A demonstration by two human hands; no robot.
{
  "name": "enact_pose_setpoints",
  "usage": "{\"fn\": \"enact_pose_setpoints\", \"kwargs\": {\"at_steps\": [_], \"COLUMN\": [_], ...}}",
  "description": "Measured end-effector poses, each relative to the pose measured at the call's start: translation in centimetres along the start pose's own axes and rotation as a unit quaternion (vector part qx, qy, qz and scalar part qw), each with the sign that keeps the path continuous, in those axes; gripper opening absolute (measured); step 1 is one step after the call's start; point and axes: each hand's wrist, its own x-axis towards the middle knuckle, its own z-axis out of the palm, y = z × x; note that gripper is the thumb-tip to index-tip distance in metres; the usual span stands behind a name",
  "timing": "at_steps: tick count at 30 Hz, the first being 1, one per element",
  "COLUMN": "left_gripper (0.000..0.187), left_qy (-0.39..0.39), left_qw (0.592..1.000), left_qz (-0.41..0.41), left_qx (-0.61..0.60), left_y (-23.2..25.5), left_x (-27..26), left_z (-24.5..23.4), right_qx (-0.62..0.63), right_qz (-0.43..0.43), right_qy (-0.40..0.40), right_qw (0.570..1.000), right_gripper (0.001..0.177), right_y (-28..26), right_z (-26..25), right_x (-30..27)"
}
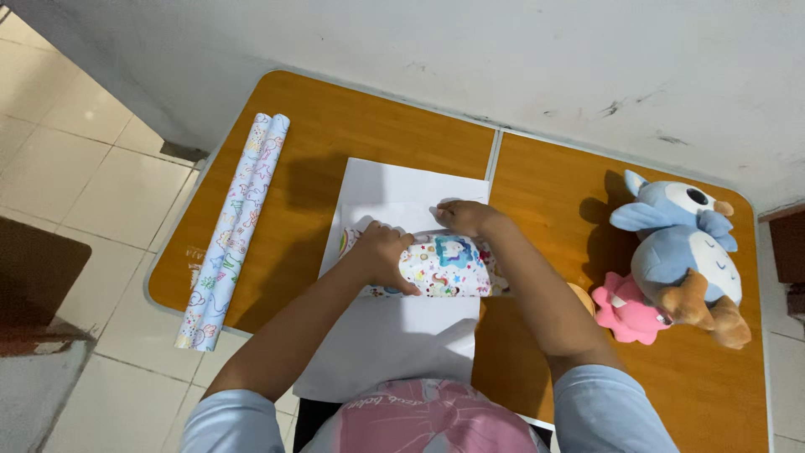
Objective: The person wraps a small blue stuffed toy in patterned wrapping paper on a wooden table. They fold the paper around the toy, smooth the edges, and secure the package with adhesive tape. Scissors and a roll of tape are visible on the table but not used in the clip.
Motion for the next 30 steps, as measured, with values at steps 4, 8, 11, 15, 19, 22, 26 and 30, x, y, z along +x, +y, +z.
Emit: {"fn": "enact_pose_setpoints", "kwargs": {"at_steps": [4,8,11,15,19,22,26,30], "left_gripper": [0.104,0.105,0.108,0.108,0.117,0.110,0.105,0.103], "left_qy": [0.005,-0.007,-0.057,-0.090,-0.108,-0.162,-0.220,-0.181], "left_qw": [1.000,0.998,0.997,0.995,0.994,0.986,0.971,0.980], "left_qz": [0.029,0.055,0.046,0.042,0.026,0.008,-0.036,-0.026], "left_qx": [0.007,0.008,0.006,-0.012,-0.013,-0.046,-0.085,-0.085], "left_y": [0.3,1.3,2.5,3.0,2.9,2.6,1.9,1.0], "left_x": [-0.4,-1.3,-1.6,-1.8,-1.1,-0.2,1.0,1.7], "left_z": [0.2,0.5,0.7,0.4,-0.6,-1.3,-1.3,-0.5], "right_qx": [-0.014,-0.060,-0.021,0.032,0.083,-0.021,-0.035,-0.014], "right_qz": [0.041,0.053,0.061,-0.004,-0.103,-0.118,-0.091,-0.054], "right_qy": [0.008,0.000,-0.006,0.015,0.033,0.035,0.060,0.022], "right_qw": [0.999,0.997,0.998,0.999,0.991,0.992,0.993,0.998], "right_gripper": [0.059,0.059,0.059,0.060,0.075,0.104,0.102,0.098], "right_y": [-0.5,-1.5,-1.8,-2.0,-3.8,-6.4,-7.8,-7.1], "right_z": [-0.1,0.6,1.3,1.4,1.2,1.8,1.6,0.9], "right_x": [-2.3,-5.3,-7.5,-11.2,-16.0,-18.3,-18.0,-16.8]}}
